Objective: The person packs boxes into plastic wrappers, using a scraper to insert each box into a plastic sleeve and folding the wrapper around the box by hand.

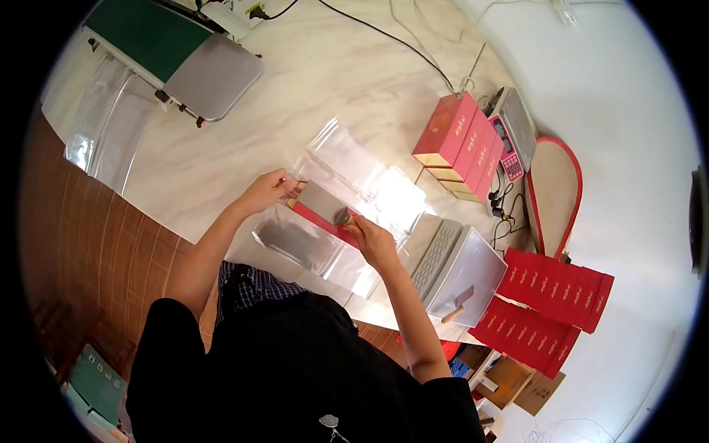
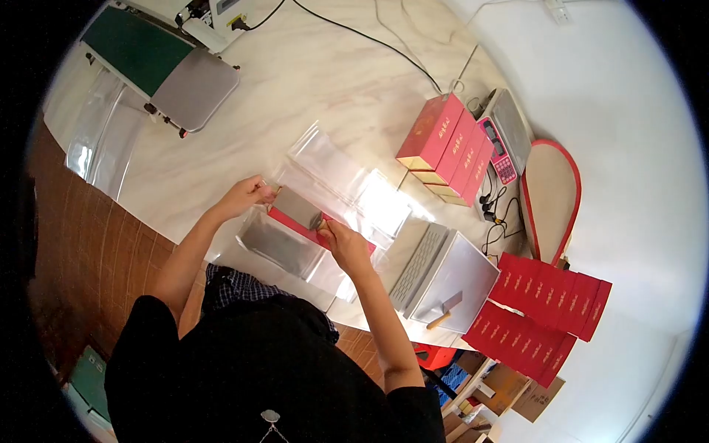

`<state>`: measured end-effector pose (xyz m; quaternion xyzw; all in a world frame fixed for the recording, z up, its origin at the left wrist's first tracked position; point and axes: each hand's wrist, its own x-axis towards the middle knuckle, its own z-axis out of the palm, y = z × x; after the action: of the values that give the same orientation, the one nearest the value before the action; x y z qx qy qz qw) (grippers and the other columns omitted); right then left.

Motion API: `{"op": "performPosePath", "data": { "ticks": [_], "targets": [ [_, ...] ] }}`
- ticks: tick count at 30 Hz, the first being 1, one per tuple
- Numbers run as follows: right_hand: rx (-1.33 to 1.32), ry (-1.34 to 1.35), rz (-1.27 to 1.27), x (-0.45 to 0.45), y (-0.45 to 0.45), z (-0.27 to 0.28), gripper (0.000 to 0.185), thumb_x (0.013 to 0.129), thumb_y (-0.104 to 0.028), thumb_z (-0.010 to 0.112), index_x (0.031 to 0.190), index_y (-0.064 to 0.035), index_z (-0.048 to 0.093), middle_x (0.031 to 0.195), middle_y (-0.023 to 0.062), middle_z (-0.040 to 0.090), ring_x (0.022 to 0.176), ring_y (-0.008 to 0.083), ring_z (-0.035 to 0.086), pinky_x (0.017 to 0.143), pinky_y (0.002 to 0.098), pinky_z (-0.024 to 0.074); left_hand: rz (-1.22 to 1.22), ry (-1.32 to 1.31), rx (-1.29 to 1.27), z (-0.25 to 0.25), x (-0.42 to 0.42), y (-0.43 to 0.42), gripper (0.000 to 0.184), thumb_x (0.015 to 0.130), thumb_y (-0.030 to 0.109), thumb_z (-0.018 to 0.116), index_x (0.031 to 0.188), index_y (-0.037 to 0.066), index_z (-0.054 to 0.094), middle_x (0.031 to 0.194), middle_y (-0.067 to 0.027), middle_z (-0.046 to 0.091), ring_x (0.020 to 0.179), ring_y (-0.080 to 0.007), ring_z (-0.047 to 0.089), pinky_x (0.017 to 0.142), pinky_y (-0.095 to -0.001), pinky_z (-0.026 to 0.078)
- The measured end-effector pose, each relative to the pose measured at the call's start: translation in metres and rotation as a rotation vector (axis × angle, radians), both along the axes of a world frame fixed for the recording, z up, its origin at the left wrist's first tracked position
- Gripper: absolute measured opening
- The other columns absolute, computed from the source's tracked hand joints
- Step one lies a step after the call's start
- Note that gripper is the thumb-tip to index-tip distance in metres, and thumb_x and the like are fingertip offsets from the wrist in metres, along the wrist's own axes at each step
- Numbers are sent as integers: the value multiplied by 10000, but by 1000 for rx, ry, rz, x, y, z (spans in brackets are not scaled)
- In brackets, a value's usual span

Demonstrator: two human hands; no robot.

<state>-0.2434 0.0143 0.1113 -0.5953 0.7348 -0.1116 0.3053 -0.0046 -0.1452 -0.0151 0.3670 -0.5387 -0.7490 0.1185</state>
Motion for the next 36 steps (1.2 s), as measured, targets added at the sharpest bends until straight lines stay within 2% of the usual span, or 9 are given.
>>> {"op": "performPosePath", "data": {
  "ticks": [5,8,13,17,20,22,23,26,36],
  "targets": [
    [-35,29,-121,8,5,3,212,969,-280,563,1038,-94,637,921,147,687,823,374,649,693,433,507,-44,-59,-39,-11,1,0,242,1030,245,512,965,11,512,1058,-138,678,989,-202,680,842,-331,551],
    [-20,59,-184,8,16,-3,215,974,-283,555,1025,-93,642,922,142,687,832,374,646,699,433,503,-6,-87,-96,-8,0,3,230,1022,217,527,928,7,532,1009,-128,699,887,-150,683,777,-279,535],
    [-103,85,-333,12,36,-3,213,983,-276,531,1024,-101,647,929,162,680,832,382,646,702,448,502,54,-14,-8,9,-1,5,231,1028,214,508,946,-2,513,1042,-158,698,994,-206,690,807,-302,545],
    [-210,157,-428,15,64,-20,227,986,-315,528,1022,-105,607,897,146,676,800,397,636,662,490,483,74,-10,-33,9,-2,7,244,1034,231,495,935,8,510,1035,-156,701,978,-202,691,805,-302,545],
    [-175,166,-590,29,80,-22,250,1010,-312,491,1062,-77,557,905,210,657,807,438,620,665,521,465,64,-57,-80,9,2,8,262,1038,254,485,906,28,500,1032,-149,705,956,-202,695,802,-300,544],
    [-48,-12,-711,50,89,-23,269,1030,-307,448,1083,-50,503,869,274,635,785,482,603,654,552,444,98,-70,-26,9,2,9,271,1040,276,479,895,47,493,1036,-138,707,941,-195,697,795,-299,542],
    [-153,-50,-659,65,92,-25,272,1034,-310,434,1083,-45,472,808,293,625,753,501,595,637,569,434,86,-71,-29,10,1,10,271,1040,276,479,895,47,493,1036,-138,707,941,-195,697,795,-299,542],
    [-94,-42,-563,108,81,-26,255,1030,-281,434,1064,-30,464,731,282,627,677,492,603,604,574,451,135,-22,19,3,0,12,261,1038,283,487,907,57,492,1038,-129,708,938,-186,696,789,-299,542],
    [67,86,-528,151,9,-31,311,1027,-296,389,1010,7,456,722,274,646,672,470,638,621,557,496,151,38,131,0,1,12,274,1055,314,431,969,70,523,1106,-133,693,993,-209,683,864,-325,519]
  ]
}}
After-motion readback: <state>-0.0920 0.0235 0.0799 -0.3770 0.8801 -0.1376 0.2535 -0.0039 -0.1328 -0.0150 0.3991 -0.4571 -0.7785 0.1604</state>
